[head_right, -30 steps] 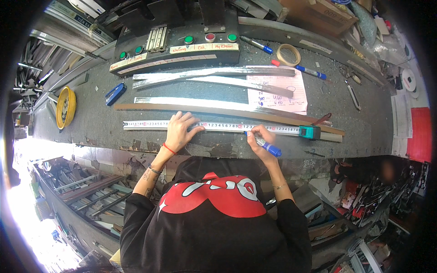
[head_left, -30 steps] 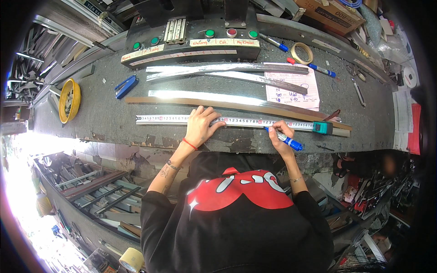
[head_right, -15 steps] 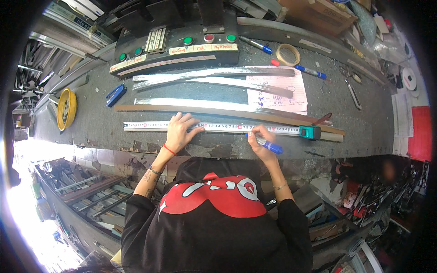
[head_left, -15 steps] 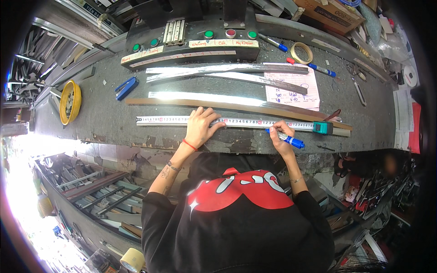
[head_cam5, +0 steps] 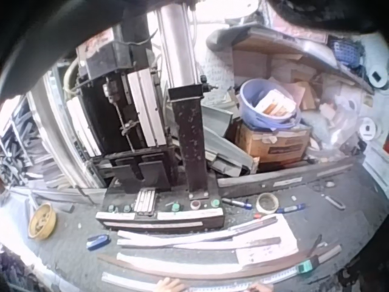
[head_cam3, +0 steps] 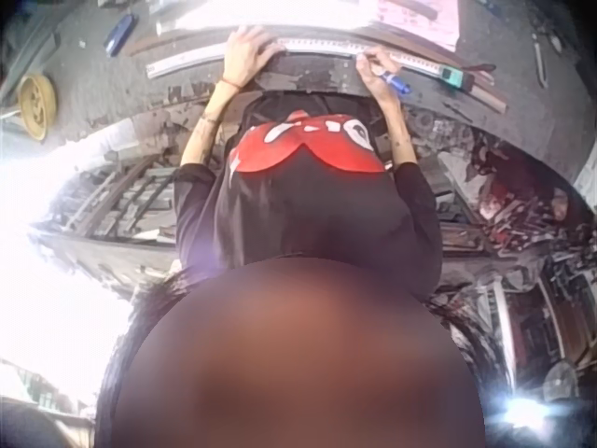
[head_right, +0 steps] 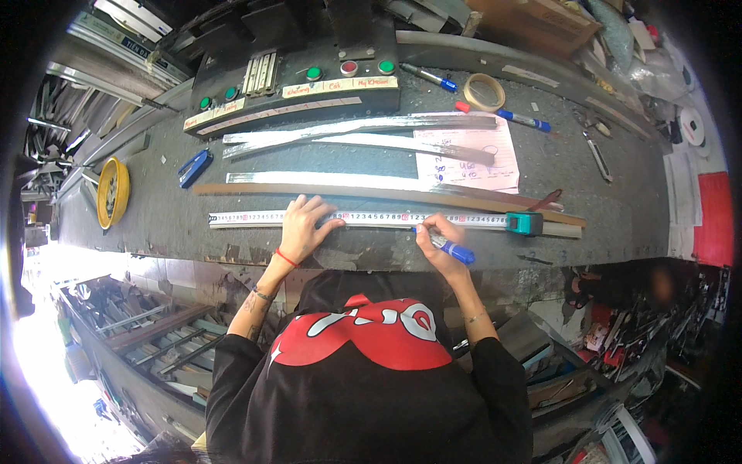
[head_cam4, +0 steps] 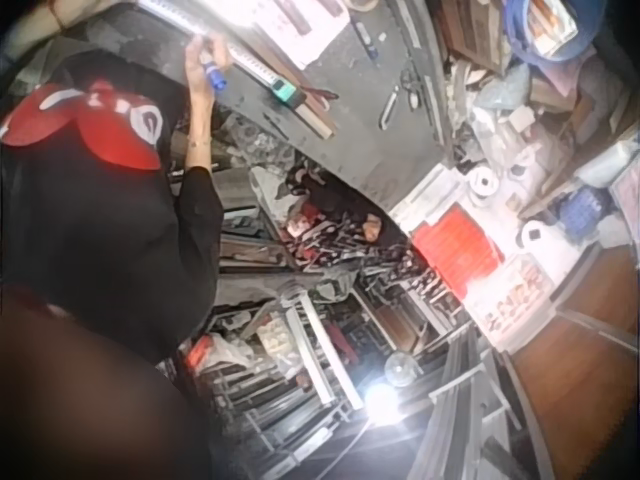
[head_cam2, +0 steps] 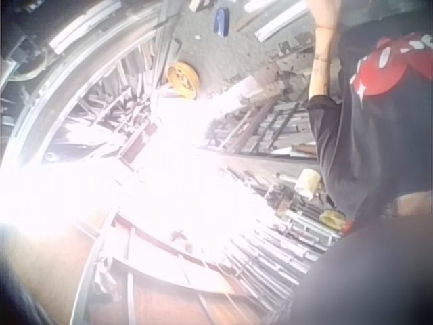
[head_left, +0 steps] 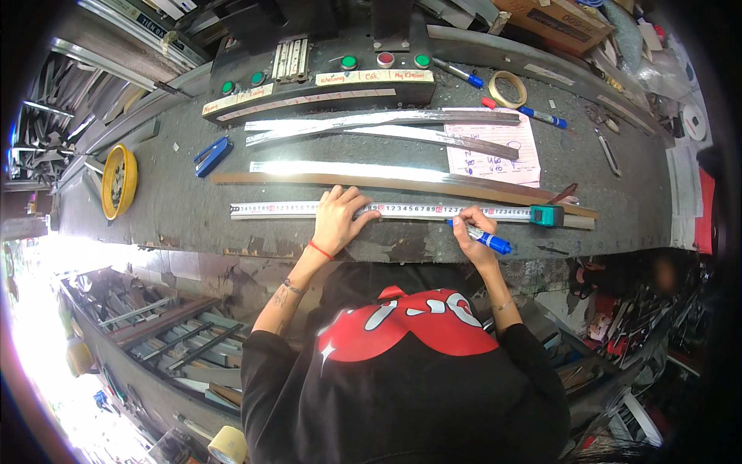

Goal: The person uses a utility knife to cut a rubber strip, then handles several metal bars. They place a bar into a machine, retrieve it, and measure and mark multiple bars with a tape measure and marker on a workbench.

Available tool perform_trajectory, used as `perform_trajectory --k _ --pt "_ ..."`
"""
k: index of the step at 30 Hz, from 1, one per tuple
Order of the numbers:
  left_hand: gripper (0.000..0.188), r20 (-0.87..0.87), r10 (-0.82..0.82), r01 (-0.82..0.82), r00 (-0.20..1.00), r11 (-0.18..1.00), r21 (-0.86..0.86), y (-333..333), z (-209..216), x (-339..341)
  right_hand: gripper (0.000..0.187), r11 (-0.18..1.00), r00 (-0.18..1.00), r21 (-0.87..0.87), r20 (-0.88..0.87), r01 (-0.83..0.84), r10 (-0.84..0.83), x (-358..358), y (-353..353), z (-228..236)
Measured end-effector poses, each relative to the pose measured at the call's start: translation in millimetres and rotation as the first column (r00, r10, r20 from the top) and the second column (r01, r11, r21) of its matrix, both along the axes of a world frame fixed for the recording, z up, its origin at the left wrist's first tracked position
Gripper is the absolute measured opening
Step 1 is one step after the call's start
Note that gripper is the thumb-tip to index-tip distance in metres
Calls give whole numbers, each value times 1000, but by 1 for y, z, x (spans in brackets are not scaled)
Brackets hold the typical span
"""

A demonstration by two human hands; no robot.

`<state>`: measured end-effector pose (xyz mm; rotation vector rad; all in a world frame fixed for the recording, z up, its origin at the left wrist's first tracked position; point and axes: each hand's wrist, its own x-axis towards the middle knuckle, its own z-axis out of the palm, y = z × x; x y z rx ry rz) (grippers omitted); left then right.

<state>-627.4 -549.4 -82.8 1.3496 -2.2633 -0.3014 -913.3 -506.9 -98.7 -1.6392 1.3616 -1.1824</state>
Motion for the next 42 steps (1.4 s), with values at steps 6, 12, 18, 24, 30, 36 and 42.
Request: perform_trajectory --k 6,12,18,24,30,36,42 --pt "29 1 -4 4 1000 1000 25 0 0 1 16 1000 998 -5 70 2 -2 3 -2 6" --pt "24 -10 -16 16 1000 1000 -3 1 2 0 21 947 948 -119 -78 300 -310 -20 11 41" --pt "26 27 -30 30 999 999 -19 1 6 -2 16 786 732 -305 -294 538 -615 -86 15 76" --pt "24 35 -50 48 998 997 65 1 13 -7 47 919 689 -181 -614 351 -384 -114 25 82" --pt "17 -46 62 -54 997 987 151 -11 27 -36 52 981 815 -93 -546 170 -193 -139 27 72" --pt "25 3 26 -26 1000 1000 5 -74 21 -94 50 982 881 -164 -446 93 -157 -159 15 57" --pt "32 284 -106 119 953 993 -28 -143 6 -142 51 983 899 -171 -419 62 -130 -166 15 53"
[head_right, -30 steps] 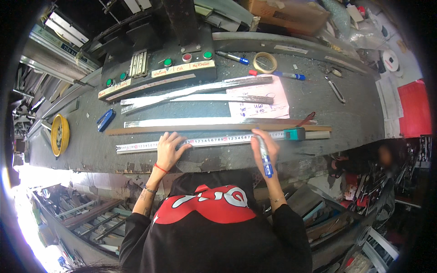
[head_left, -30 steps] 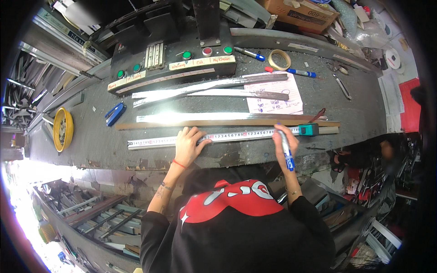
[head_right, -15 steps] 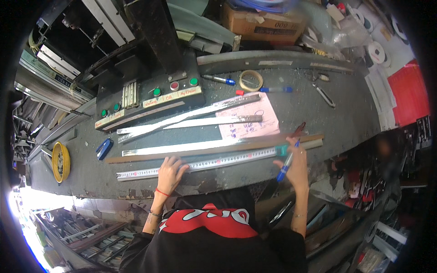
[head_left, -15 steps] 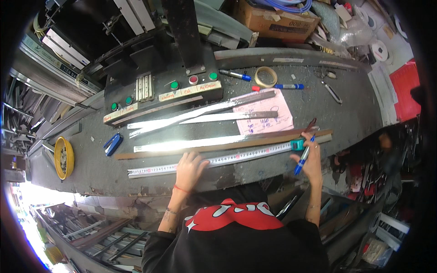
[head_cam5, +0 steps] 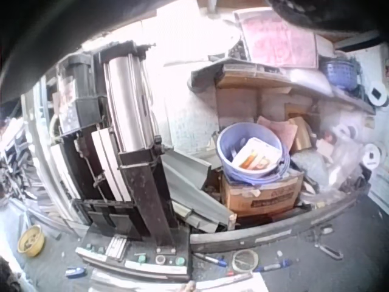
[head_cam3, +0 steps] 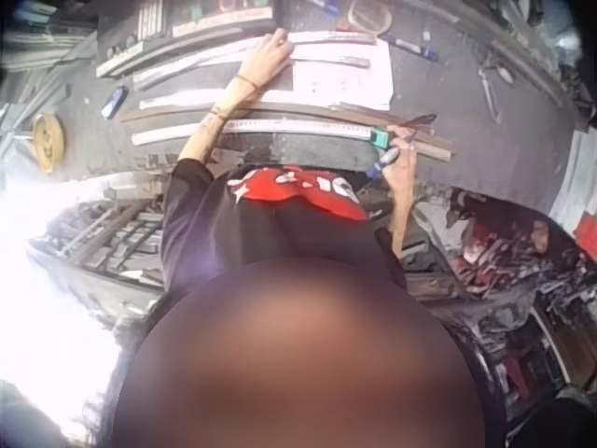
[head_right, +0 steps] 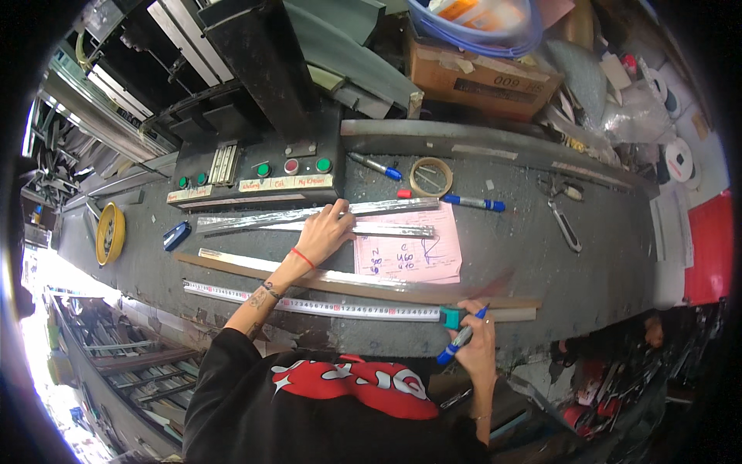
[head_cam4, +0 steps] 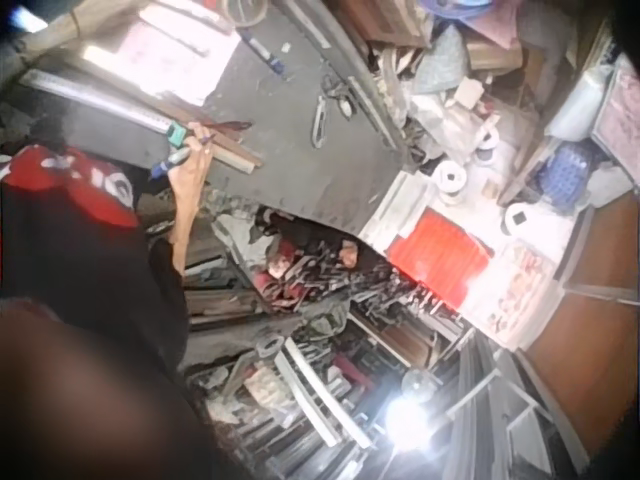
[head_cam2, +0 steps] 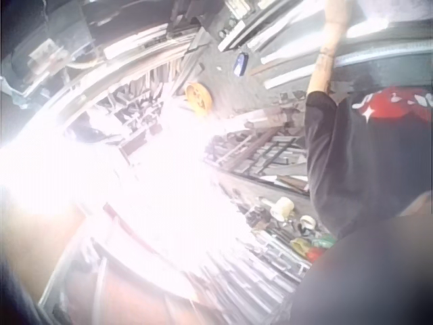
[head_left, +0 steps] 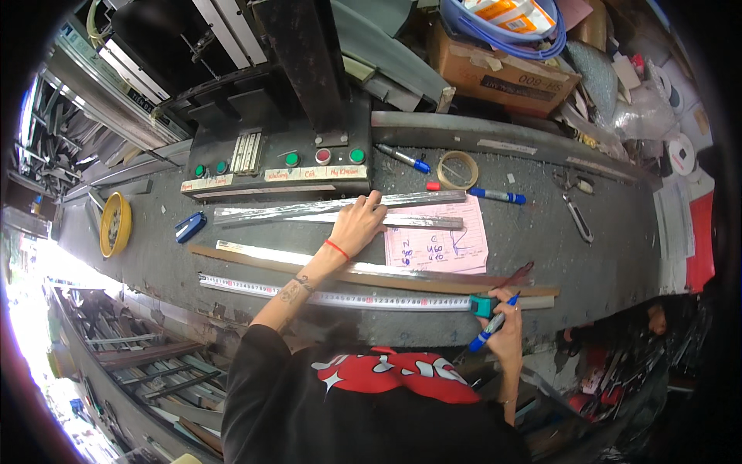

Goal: The person uses a utility knife to cut a rubber strip, then handles several metal bars. They place a bar into a machine, retrieve it, and measure and mark multiple bars with a tape measure and marker on a workbench.

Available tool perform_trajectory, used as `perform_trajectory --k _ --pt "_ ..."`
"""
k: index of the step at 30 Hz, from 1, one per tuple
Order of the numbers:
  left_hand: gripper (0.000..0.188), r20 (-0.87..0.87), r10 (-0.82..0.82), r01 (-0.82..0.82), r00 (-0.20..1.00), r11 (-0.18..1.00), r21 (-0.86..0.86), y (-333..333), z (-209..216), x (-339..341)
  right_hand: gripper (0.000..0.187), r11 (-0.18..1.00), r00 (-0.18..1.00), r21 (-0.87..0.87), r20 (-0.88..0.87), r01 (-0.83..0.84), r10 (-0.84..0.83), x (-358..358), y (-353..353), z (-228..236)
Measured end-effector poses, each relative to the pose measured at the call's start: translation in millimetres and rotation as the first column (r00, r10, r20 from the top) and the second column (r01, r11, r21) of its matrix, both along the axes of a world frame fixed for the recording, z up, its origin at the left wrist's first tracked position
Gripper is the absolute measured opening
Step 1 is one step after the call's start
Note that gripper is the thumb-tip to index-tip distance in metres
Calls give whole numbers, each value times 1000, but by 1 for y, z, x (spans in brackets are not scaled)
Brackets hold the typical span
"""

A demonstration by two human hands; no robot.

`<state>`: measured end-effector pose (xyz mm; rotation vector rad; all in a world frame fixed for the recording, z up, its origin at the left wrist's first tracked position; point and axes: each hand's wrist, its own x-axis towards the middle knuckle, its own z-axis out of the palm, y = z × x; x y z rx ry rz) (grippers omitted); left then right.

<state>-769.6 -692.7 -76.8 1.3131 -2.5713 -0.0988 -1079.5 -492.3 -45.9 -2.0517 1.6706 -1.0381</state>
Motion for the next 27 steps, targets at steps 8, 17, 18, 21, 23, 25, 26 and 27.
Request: perform_trajectory --k 8,17,18,21,23,25,26,27 --pt "31 -246 149 -120 958 984 129 28 9 3 51 999 997 28 72 -22 20 0 -3 1" --pt "24 -254 167 -125 953 977 174 86 50 73 51 1000 986 -26 167 9 -5 6 -3 -2" --pt "25 -215 173 -139 961 977 163 91 52 76 51 999 978 -28 206 23 -17 7 -5 -1" --pt "27 -165 122 -134 979 989 -62 95 51 78 51 994 981 -100 184 -36 54 3 -13 7" --pt "29 -113 93 -103 989 991 -83 94 47 74 50 997 990 -74 138 -29 39 -2 -17 14" --pt "30 -115 71 -78 991 995 -54 93 44 69 48 999 997 -40 83 1 2 -9 -19 21" --pt "28 -224 64 -89 972 991 -103 94 41 65 48 999 998 -51 56 5 -2 -12 -22 24" --pt "28 -328 45 -99 944 984 -149 96 38 62 49 997 1000 -69 4 25 -25 -15 -25 27"
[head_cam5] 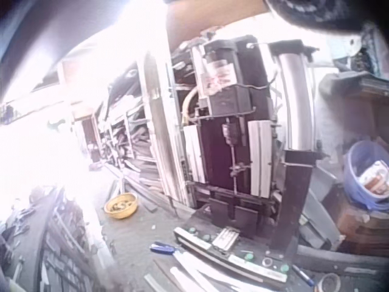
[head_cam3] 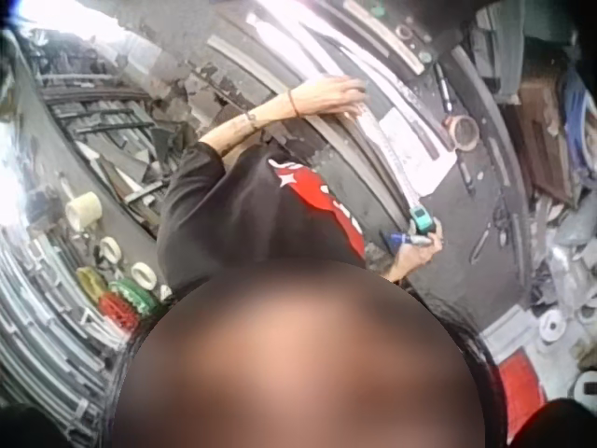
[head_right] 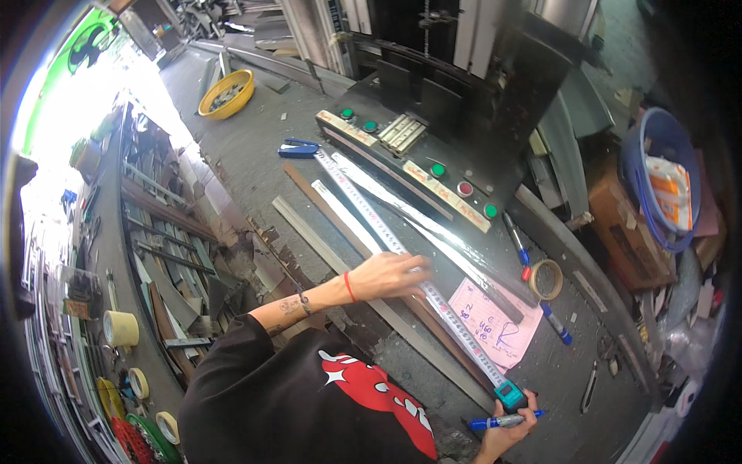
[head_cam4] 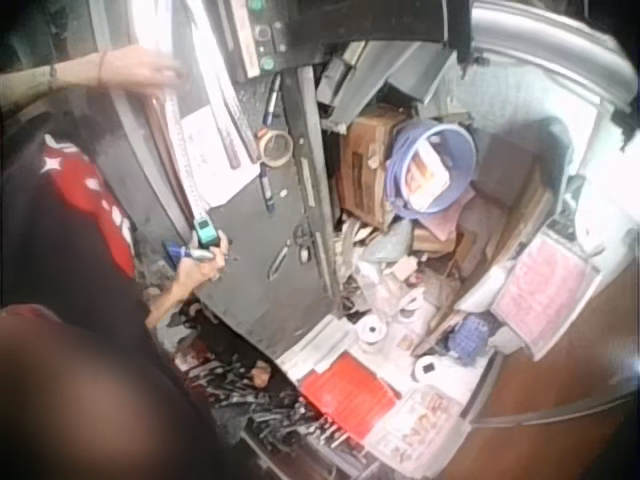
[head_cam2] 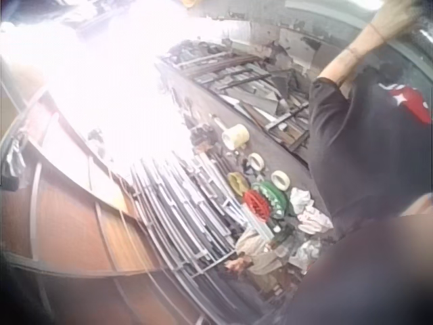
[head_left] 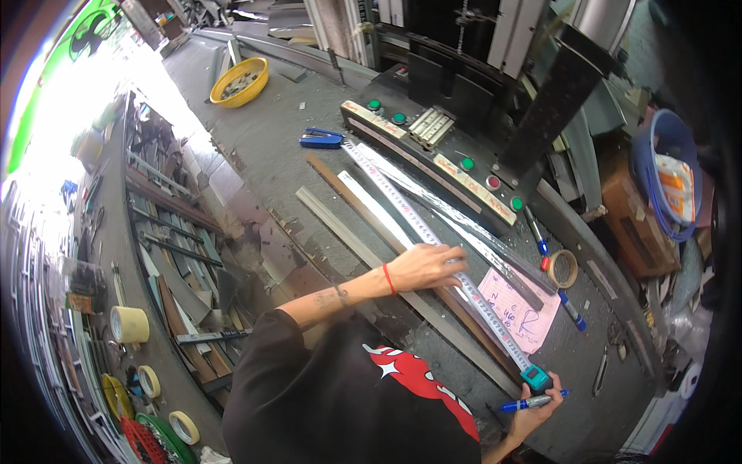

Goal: The person uses a utility knife to cut a rubber strip, then handles several metal bars. They place a bar into a machine, retrieve it, and measure and mark multiple bars with a tape measure and marker on a workbench.

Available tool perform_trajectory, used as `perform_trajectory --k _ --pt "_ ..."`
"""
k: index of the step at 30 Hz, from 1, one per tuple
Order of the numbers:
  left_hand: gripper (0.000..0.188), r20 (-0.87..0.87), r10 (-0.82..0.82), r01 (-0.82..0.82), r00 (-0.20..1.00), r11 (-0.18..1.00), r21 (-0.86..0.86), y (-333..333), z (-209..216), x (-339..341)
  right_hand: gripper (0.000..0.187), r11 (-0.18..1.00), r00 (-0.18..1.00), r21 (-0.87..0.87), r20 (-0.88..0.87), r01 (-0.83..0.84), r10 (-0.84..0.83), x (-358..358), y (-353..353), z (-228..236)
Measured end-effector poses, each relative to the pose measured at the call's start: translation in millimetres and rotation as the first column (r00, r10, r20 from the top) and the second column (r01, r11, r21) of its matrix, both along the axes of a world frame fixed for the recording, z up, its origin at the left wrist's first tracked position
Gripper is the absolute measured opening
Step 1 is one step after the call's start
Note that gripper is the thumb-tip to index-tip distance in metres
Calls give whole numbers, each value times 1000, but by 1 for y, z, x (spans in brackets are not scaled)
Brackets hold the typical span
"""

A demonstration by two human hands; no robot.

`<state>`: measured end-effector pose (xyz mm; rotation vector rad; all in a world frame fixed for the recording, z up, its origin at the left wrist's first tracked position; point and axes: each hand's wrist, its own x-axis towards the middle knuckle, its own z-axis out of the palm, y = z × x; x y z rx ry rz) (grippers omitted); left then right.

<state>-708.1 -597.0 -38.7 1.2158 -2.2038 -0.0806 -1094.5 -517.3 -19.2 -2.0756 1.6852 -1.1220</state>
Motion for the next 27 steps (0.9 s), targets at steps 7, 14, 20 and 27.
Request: perform_trajectory --k 7,14,20,27 --pt "34 119 -130 115 984 986 123 12 -35 -5 43 997 996 -13 -48 79 -79 -26 -14 24" --pt "12 174 -165 144 971 981 131 3 -48 -7 45 992 997 -125 -70 0 -9 -33 -21 31" --pt "29 107 -340 298 934 909 291 -16 -47 -30 51 989 998 -146 55 -17 26 -25 -16 28" --pt "38 109 -405 392 908 911 126 -31 -58 -92 56 988 996 -133 64 74 -66 -23 -3 28"
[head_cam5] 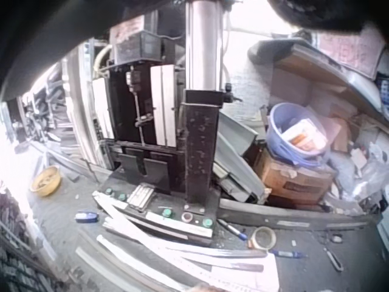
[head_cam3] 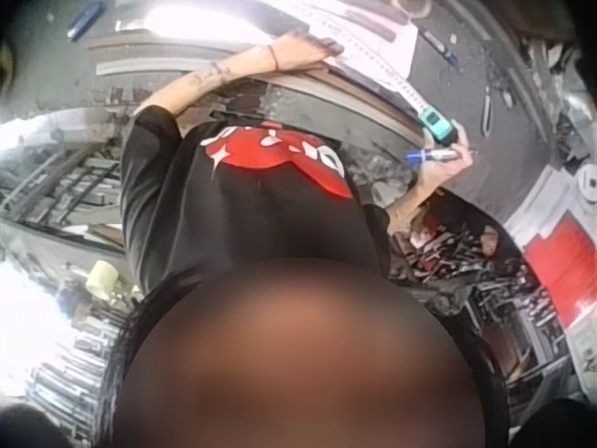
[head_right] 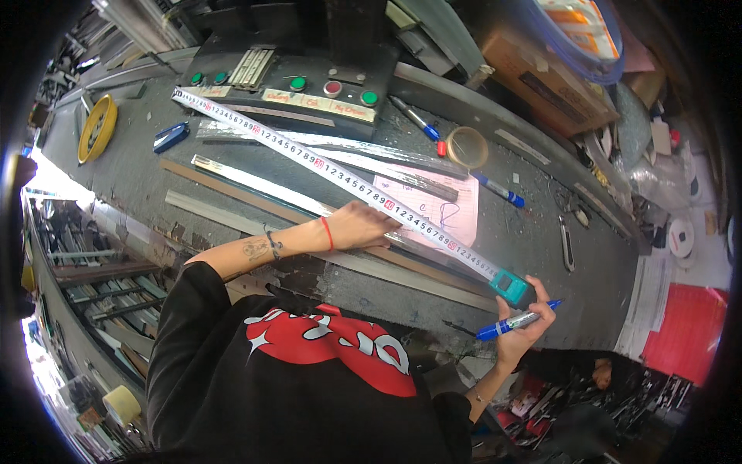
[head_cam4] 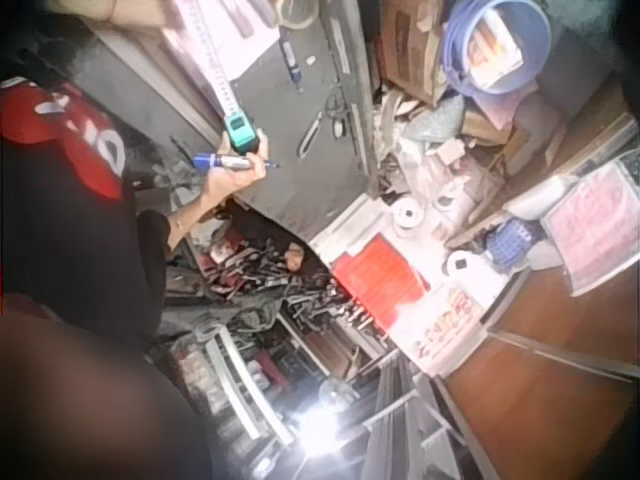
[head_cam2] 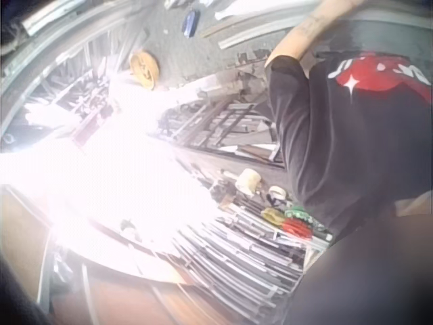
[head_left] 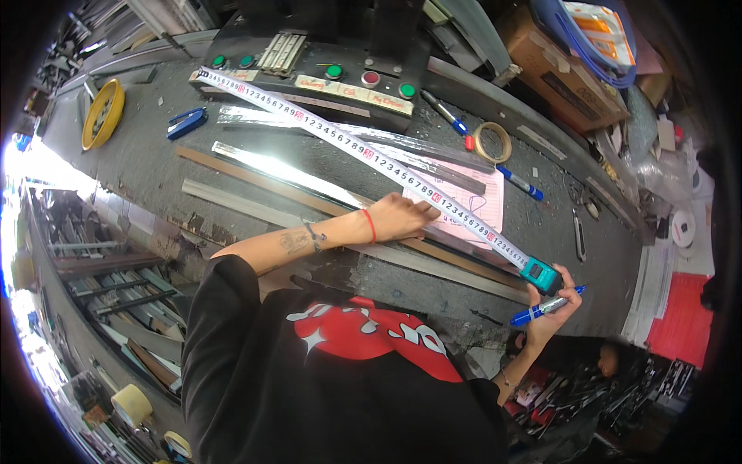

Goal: The person uses a utility knife to cut a rubber strip, then handles several metal bars. They place a bar into a machine, retrieve it, and measure and mark multiple bars with a tape measure and marker on a workbench.

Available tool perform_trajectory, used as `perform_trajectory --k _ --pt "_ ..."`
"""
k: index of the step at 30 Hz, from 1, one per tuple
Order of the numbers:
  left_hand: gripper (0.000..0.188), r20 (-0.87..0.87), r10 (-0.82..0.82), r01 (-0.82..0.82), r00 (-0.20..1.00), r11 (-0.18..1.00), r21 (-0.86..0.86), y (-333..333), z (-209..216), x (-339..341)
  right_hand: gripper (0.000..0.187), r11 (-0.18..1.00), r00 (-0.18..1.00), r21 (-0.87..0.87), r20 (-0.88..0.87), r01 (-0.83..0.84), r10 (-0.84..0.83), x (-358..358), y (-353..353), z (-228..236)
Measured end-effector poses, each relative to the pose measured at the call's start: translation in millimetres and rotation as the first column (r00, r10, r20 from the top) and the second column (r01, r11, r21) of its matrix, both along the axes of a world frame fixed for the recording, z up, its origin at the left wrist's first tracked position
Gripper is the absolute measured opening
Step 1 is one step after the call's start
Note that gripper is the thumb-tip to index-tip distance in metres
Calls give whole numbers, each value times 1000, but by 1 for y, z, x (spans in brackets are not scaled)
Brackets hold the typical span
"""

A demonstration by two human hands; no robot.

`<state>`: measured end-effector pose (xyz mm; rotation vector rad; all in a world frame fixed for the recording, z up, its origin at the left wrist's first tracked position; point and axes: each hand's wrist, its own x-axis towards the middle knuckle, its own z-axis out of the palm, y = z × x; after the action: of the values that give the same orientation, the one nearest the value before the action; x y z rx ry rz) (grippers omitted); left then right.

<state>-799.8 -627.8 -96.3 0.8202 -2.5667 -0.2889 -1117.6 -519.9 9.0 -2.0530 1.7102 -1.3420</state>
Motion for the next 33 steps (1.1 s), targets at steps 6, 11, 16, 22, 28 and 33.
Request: perform_trajectory --k 6,11,16,22,28,33 --pt "30 164 -67 84 984 992 -98 -18 -3 -12 55 999 997 -7 53 51 -50 -3 8 2" --pt "26 19 41 -38 999 989 -143 -44 11 -14 53 992 996 -95 -25 85 -87 -6 6 11" --pt "31 -16 -5 4 1000 999 -38 -18 14 -4 55 994 1000 -103 -7 24 -24 -2 -6 13" --pt "37 139 -75 69 987 997 41 17 -2 33 55 995 995 -6 -27 -95 95 18 -26 6" --pt "32 85 43 -53 995 991 123 36 -5 33 51 961 968 139 -48 -238 247 58 -46 -11" --pt "28 -140 192 -192 971 981 14 66 7 38 49 927 951 214 42 -308 306 86 -58 -24"
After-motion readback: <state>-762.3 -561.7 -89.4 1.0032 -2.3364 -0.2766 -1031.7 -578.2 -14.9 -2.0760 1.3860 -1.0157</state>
